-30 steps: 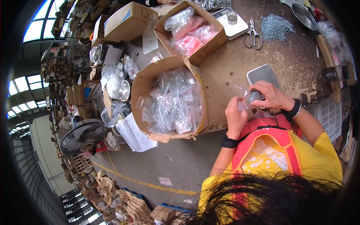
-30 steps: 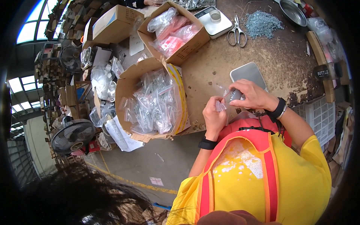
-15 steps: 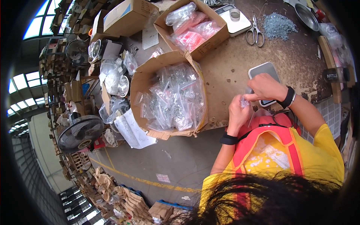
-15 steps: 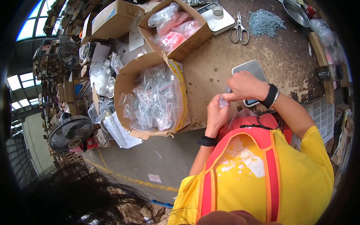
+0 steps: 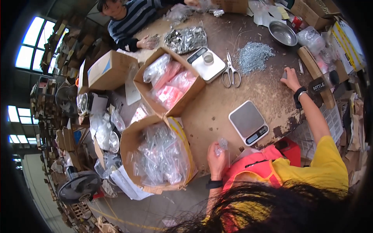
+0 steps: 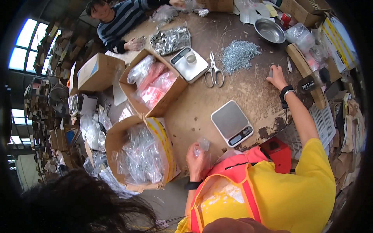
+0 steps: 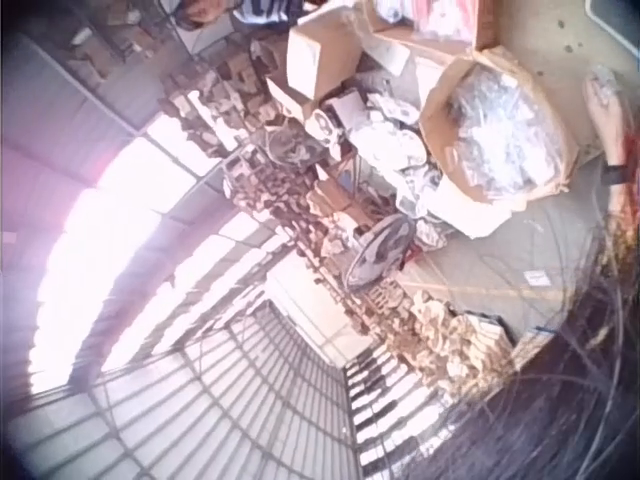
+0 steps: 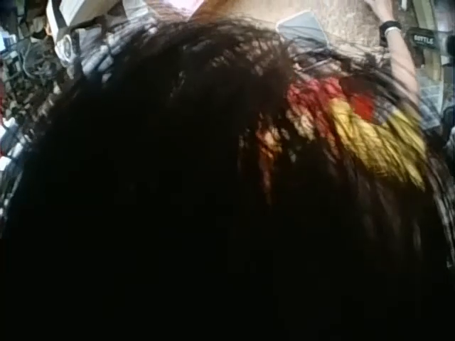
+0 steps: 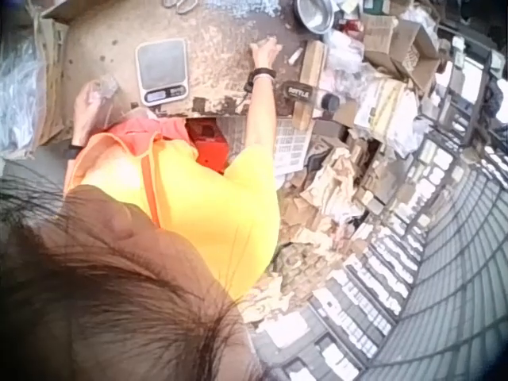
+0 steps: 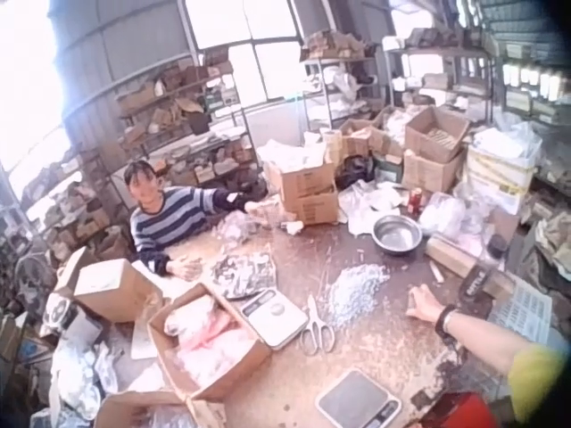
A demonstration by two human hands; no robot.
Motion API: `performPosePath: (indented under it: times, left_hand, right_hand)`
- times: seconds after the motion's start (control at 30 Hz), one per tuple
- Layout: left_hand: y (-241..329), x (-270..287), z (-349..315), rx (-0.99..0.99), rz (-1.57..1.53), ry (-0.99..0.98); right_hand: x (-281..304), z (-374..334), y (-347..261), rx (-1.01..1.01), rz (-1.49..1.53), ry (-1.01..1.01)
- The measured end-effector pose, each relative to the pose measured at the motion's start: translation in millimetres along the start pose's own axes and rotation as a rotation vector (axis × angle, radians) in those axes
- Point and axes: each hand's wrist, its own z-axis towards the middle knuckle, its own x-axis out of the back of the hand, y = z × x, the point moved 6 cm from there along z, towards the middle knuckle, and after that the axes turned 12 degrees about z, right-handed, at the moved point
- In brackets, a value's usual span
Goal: Weighing small metal components on a digital scale and placing them into plastic bags.
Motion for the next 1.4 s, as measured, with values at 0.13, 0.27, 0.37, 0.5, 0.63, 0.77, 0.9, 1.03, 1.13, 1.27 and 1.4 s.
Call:
performPosePath:
  times: [0.13, 0.27, 0.37, 0.5, 0.63, 0.77, 0.9, 1.03, 1.13, 1.27, 1.4]
  left_hand:
    - [3, -7, 6, -0.005, 0.040, -0.008]
    - [-2, -18, 7, 0.075, -0.018, -0.029]
    - [-7, -22, 0, 0.134, -0.098, -0.049]
    - [-1, -29, -1, 0.203, -0.186, -0.074]
    - [-2, -24, -7, 0.226, -0.302, -0.068]
    - [-7, -15, -7, 0.172, -0.201, -0.044]
    - [-22, -22, 2, 0.104, -0.289, -0.061]
    - [-16, -14, -4, 0.154, -0.454, -0.080]
    - [-23, -17, -5, 0.210, -0.515, -0.128]
    - [-31, -18, -5, 0.108, -0.553, -0.153]
    - [-33, -21, -2, -0.049, -0.549, -0.222]
  right_hand:
    - [6, 62, -3, -0.006, 0.014, 0.196]
    - [-19, 109, -30, 0.227, 0.053, 0.113]
    - [-34, 111, -70, 0.270, 0.121, -0.014]
    - [-35, 102, -31, 0.263, 0.273, 0.011]
    - [-45, 59, -24, -0.044, 1.144, -0.113]
    - [-39, 6, -64, -0.024, 1.096, -0.141]
    - [-24, -68, -111, 0.164, 0.807, -0.208]
    - [-48, -147, -173, 0.481, 0.510, -0.353]
    - [-64, -189, -194, 0.505, 0.465, -0.430]
    - [-50, -203, -224, 0.648, 0.397, -0.293]
    - [-45, -244, -301, 1.085, 0.462, -0.588]
